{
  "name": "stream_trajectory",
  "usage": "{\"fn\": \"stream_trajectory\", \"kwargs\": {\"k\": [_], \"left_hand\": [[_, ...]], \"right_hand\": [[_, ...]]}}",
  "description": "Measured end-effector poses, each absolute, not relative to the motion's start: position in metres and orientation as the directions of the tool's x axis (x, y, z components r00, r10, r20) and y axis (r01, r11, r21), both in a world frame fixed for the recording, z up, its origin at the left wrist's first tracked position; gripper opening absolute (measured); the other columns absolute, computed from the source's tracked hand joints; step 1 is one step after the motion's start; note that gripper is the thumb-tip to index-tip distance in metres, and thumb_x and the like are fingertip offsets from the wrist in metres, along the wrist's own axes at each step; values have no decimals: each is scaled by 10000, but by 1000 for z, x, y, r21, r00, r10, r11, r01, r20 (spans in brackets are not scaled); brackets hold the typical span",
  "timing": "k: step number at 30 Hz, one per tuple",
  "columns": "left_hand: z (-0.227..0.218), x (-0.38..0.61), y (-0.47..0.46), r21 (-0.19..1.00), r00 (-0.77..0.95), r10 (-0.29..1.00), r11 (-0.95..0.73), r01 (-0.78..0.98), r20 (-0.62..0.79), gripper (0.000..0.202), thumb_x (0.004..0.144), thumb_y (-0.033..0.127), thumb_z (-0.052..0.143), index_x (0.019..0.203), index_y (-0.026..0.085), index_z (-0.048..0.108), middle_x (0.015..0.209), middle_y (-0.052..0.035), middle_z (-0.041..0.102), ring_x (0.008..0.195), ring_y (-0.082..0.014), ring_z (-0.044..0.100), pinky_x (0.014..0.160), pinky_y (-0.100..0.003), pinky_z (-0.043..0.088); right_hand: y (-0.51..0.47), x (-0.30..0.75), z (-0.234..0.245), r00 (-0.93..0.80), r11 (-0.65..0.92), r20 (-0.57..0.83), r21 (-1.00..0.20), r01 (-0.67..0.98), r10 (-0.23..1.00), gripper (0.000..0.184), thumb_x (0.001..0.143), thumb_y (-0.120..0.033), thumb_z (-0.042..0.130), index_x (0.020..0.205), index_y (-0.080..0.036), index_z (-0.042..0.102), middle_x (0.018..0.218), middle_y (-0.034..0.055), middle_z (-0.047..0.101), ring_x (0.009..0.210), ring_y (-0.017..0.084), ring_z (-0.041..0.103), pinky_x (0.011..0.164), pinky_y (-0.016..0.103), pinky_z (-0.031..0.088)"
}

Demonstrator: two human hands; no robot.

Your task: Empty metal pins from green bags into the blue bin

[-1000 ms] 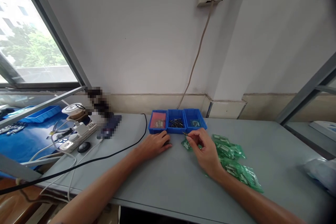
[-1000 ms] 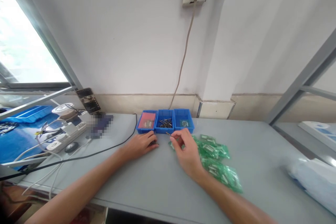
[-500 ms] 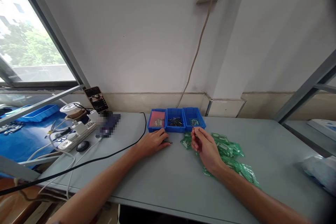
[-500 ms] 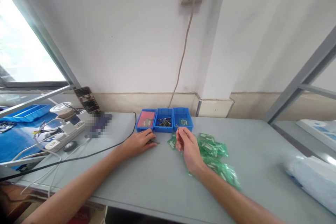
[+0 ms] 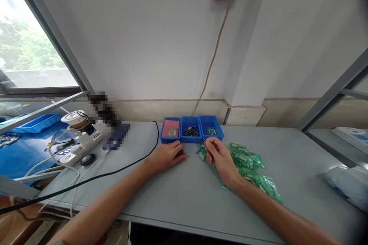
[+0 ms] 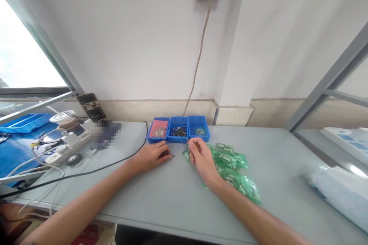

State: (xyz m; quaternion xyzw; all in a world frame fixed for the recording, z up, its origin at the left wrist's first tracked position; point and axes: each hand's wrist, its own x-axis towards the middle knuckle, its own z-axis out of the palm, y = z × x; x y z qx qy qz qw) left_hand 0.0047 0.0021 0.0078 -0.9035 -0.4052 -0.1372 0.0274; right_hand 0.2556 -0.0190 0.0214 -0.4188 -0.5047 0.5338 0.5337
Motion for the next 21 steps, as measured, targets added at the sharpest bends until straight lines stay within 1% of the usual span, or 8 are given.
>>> {"fn": "stream_trajectory", "kwargs": {"k": [4, 5, 7, 10, 13, 15, 18, 21], "left_hand": [[4, 6, 1, 47, 647, 708, -684, 728, 282, 340, 1090, 527, 483, 1076, 205, 590, 1062, -32, 654, 827, -169, 670, 662, -269, 448], [2, 6, 2, 45, 651, 704, -688, 725, 284, 335, 1099, 514, 469, 1071, 203, 590, 1056, -31, 652, 833, -168, 669, 659, -266, 445], [-1, 6, 3, 40, 660, 695, -696, 717, 285, 322, 1115, 483, 442, 1065, 200, 586, 1047, -31, 648, 839, -163, 665, 651, -259, 438], [-4, 8, 3, 39, 675, 683, -710, 703, 280, 292, 1125, 449, 433, 1074, 203, 581, 1056, -26, 648, 845, -155, 663, 637, -252, 428], [-3, 10, 2, 50, 684, 678, -719, 693, 271, 258, 1128, 421, 438, 1091, 207, 578, 1074, -20, 651, 865, -150, 669, 622, -248, 421], [-1, 12, 0, 61, 691, 673, -727, 684, 265, 231, 1126, 405, 448, 1117, 214, 578, 1087, -18, 651, 898, -155, 674, 620, -250, 421], [3, 14, -3, 80, 696, 665, -736, 672, 272, 204, 1121, 385, 463, 1146, 221, 580, 1105, -23, 648, 956, -165, 675, 644, -256, 439], [6, 15, -6, 103, 686, 668, -734, 671, 289, 173, 1111, 353, 473, 1143, 227, 586, 1102, -23, 645, 968, -164, 670, 664, -260, 454]], "right_hand": [[-18, 254, 19, -140, 151, 154, -988, -31, 978, 401, 889, -610, 736, 940, -239, 592, 773, -43, 517, 578, 119, 466, 527, 266, 406], [-18, 254, 19, -155, 167, 166, -986, -4, 974, 407, 886, -618, 734, 933, -237, 596, 778, -38, 526, 581, 122, 473, 523, 266, 406], [-17, 255, 18, -179, 160, 150, -986, 43, 972, 420, 914, -641, 684, 890, -231, 595, 717, -44, 506, 559, 121, 450, 506, 261, 377], [-15, 257, 19, -176, 49, 41, -998, 43, 983, 492, 946, -688, 605, 780, -230, 532, 594, -77, 386, 506, 110, 347, 471, 247, 286], [-13, 258, 23, -147, -78, -71, -996, -43, 987, 564, 883, -730, 660, 713, -239, 442, 593, -97, 306, 495, 95, 253, 452, 239, 224], [-12, 257, 26, -142, -115, -104, -991, -70, 984, 578, 852, -732, 698, 701, -240, 435, 596, -101, 298, 495, 91, 238, 452, 239, 226], [-11, 258, 28, -170, -72, -65, -997, -33, 983, 524, 861, -690, 723, 737, -219, 530, 609, -80, 396, 512, 97, 327, 490, 244, 299], [-10, 259, 29, -218, -17, -20, -1000, 15, 976, 462, 871, -648, 741, 848, -196, 648, 653, -47, 516, 563, 115, 441, 543, 251, 360]]}}
